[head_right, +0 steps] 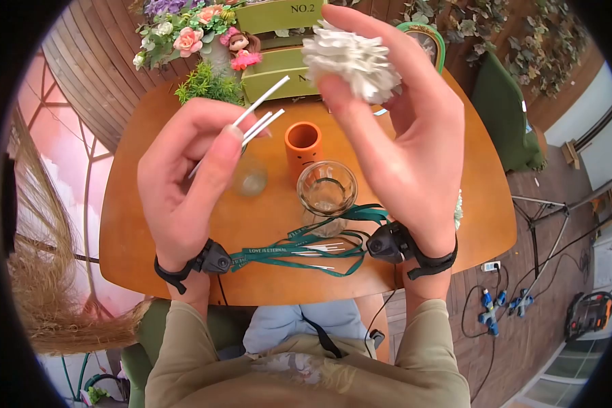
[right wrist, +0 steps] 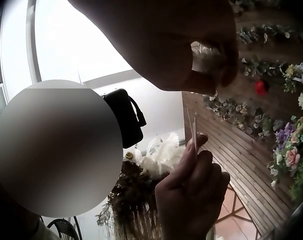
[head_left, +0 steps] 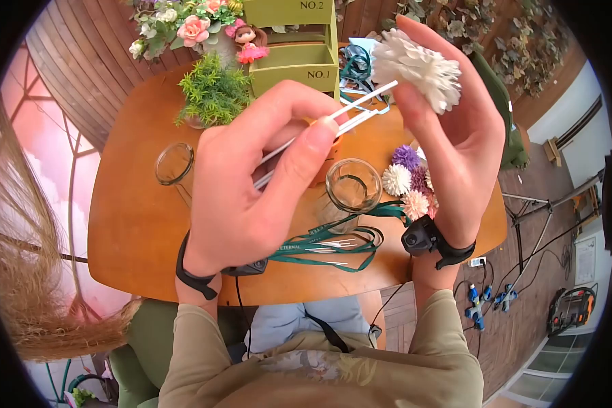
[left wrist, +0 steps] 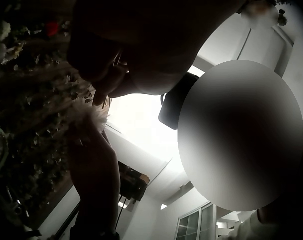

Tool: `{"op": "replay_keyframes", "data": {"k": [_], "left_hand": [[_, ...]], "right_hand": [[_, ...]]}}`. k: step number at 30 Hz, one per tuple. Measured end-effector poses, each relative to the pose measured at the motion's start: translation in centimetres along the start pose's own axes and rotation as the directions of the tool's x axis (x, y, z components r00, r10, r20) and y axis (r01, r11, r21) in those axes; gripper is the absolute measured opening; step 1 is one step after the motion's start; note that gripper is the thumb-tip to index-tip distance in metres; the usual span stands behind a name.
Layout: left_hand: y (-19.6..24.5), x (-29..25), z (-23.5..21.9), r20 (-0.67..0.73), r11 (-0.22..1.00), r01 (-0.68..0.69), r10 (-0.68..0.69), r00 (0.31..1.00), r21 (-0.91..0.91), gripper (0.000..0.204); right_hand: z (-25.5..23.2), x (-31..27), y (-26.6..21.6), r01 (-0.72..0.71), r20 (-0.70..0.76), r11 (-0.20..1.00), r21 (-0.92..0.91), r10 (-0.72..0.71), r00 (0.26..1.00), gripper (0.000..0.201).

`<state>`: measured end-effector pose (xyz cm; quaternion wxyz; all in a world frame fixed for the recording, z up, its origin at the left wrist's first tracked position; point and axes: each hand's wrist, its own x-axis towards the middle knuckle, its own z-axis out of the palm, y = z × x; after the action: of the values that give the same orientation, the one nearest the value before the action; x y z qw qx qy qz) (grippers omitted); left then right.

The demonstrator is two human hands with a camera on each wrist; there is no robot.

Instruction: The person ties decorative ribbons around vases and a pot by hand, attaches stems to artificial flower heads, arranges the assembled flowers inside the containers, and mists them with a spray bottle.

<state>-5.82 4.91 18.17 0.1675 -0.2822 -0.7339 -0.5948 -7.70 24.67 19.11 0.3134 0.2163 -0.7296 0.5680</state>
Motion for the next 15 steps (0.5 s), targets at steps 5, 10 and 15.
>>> {"op": "replay_keyframes", "data": {"k": [5,10,15], "left_hand": [[0.7,-0.6,-0.2,-0.024,0.994,-0.064,0.067,0.997,0.090,0.015],[0.8,-0.9,-0.2,0.007,0.989,-0.057,0.057,0.998,0.138,0.015],[0.4,-0.7,-0.2,-0.013,0.956,-0.179,0.187,0.982,0.234,0.007]], "right_hand": [[0.7,-0.6,-1.1,0.023,0.061,0.989,0.144,-0.032,0.998,0.053],[-0.1,-0.9,0.2,0.050,0.079,0.960,0.275,-0.075,0.994,0.052],[0.5,-1.2,0.0,0.081,0.061,0.942,0.326,-0.107,0.992,0.049]]}}
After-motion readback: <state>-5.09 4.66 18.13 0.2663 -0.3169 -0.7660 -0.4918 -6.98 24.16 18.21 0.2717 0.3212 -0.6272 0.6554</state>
